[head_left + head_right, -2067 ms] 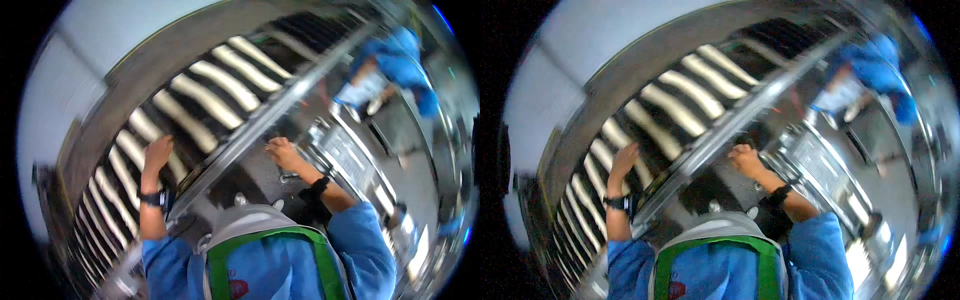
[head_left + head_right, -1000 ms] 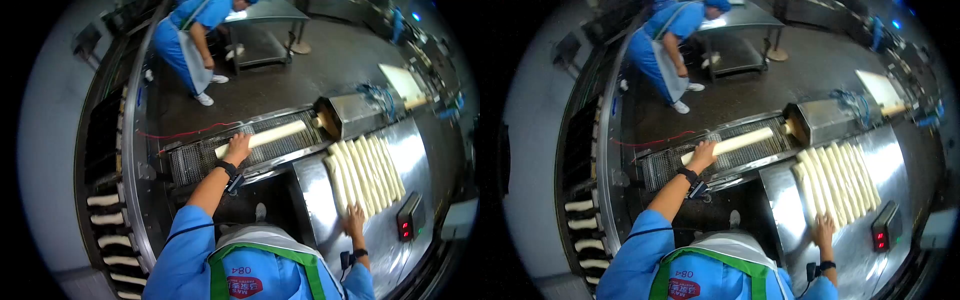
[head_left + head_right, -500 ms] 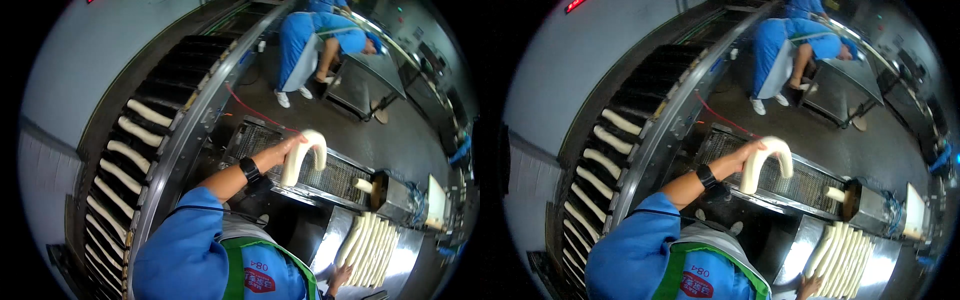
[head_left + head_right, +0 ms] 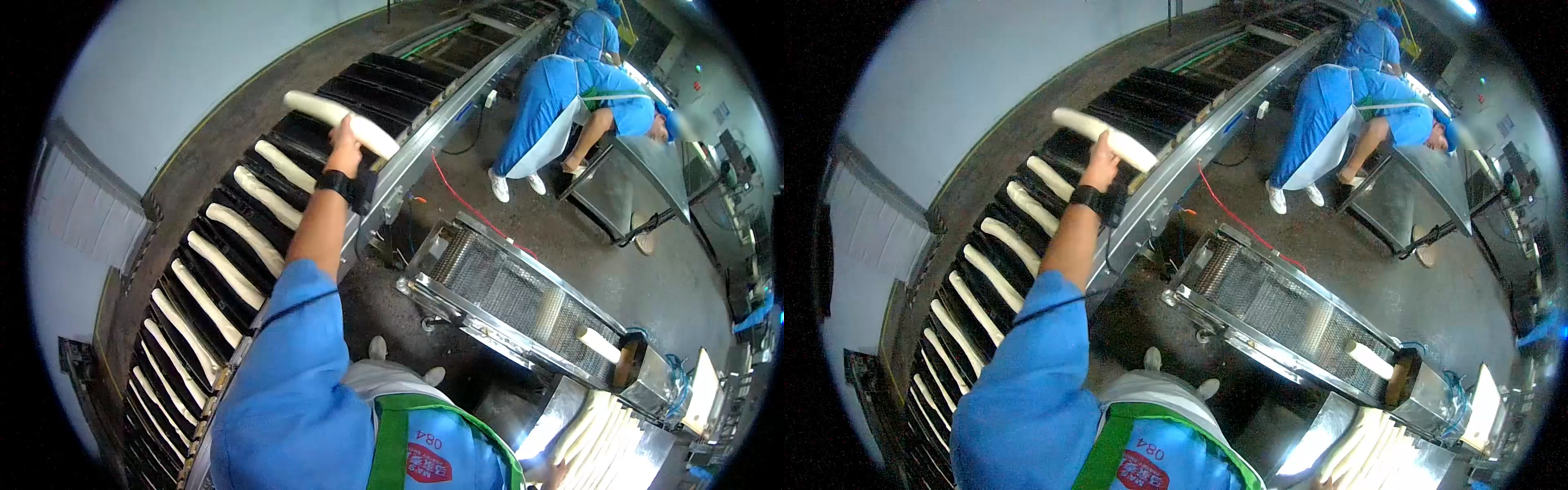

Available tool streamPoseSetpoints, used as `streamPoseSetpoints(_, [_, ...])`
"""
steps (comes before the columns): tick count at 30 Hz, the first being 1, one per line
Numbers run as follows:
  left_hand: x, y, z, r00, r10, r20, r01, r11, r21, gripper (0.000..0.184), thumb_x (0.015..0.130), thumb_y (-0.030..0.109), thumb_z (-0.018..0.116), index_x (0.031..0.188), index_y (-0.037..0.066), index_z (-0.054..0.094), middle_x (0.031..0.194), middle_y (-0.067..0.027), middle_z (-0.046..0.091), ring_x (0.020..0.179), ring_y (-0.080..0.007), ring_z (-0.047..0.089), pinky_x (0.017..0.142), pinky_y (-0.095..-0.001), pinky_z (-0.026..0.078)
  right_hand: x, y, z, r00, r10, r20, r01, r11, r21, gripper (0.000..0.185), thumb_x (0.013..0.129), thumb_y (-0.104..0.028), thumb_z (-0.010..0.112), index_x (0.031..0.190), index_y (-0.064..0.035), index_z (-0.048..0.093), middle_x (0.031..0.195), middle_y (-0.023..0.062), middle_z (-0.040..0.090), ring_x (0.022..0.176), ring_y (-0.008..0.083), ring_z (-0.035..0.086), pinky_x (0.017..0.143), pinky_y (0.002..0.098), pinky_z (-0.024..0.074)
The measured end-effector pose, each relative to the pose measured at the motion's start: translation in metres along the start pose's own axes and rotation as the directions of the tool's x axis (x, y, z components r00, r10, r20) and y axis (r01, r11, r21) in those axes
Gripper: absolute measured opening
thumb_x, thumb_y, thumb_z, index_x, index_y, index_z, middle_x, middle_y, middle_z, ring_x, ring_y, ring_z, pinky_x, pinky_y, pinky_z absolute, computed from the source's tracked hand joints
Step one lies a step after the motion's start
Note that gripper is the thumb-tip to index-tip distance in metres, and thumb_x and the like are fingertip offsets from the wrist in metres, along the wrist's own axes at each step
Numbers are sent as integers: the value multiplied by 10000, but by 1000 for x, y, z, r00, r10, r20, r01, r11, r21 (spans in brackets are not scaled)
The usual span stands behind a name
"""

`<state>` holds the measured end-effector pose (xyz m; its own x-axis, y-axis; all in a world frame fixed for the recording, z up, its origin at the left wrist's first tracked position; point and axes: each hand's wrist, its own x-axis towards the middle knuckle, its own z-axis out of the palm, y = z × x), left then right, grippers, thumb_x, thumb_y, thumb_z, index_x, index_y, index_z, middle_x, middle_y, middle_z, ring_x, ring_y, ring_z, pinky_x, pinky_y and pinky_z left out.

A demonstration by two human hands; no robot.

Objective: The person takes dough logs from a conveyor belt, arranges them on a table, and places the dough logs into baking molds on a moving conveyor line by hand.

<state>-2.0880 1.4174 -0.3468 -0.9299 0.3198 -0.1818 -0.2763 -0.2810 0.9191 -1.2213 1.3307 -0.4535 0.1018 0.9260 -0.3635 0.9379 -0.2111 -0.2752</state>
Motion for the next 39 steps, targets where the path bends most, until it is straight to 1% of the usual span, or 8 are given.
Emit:
streamPoseSetpoints(4, [29,-31,-44,990,-39,-138,82,944,321,476,749,218,538,1171,64,379,1128,-198,391,1062,-330,379,861,-374,360,17,-27,-29,992,22,123,-63,939,339,580,644,-366,632,1072,-14,462,1014,154,467,857,236,484,692,330,401])
streamPoseSetpoints(7, [38,-30,-57,992,-6,-124,100,629,771,450,746,281,526,1141,84,439,1178,-181,339,1060,-320,385,866,-371,357,37,-79,-71,984,-66,167,-36,840,541,563,648,-364,631,1050,-1,476,973,135,495,826,210,494,670,313,405])
streamPoseSetpoints(15, [34,-13,-86,977,60,203,-208,87,974,344,724,339,514,1048,221,514,1122,-103,446,1081,-330,358,866,-495,295,75,-313,-177,881,-474,1,404,753,518,496,611,-381,604,874,36,554,718,30,532,668,108,456,590,257,364])
streamPoseSetpoints(23, [34,46,-98,918,-174,356,-372,-68,926,362,721,388,494,1024,194,534,1120,-61,474,1070,-323,373,865,-517,266,41,-637,-199,489,-871,-54,660,329,675,366,681,-269,570,891,29,551,769,52,563,677,111,521,597,226,408])
streamPoseSetpoints(27, [68,47,-131,893,-156,423,-435,-52,899,361,724,392,482,1028,204,536,1119,-47,467,1083,-279,364,869,-500,263,34,-776,-171,100,-995,-17,851,77,519,372,697,-274,571,919,23,553,751,45,566,675,102,514,592,206,404])
streamPoseSetpoints(33, [72,52,-122,947,-134,291,-317,-261,912,381,734,385,479,1071,210,508,1154,-75,419,1124,-271,303,915,-506,187,101,-922,-38,-98,-968,232,857,37,514,400,706,-307,609,955,2,554,858,108,573,762,186,534,700,282,411])
streamPoseSetpoints(35, [76,47,-113,949,-128,288,-314,-284,906,380,736,367,479,1077,201,507,1144,-85,436,1123,-273,306,926,-496,172,158,-940,11,-8,-998,61,1000,-6,30,424,691,-396,582,968,-75,564,916,174,553,893,288,519,766,365,396])
streamPoseSetpoints(39, [114,25,-109,936,-172,307,-350,-370,861,401,745,348,457,1107,178,495,1090,-110,494,1107,-277,326,927,-498,155,204,-850,29,237,-939,249,948,168,-269,263,735,-255,536,909,-63,580,873,135,577,845,308,540,731,356,419])
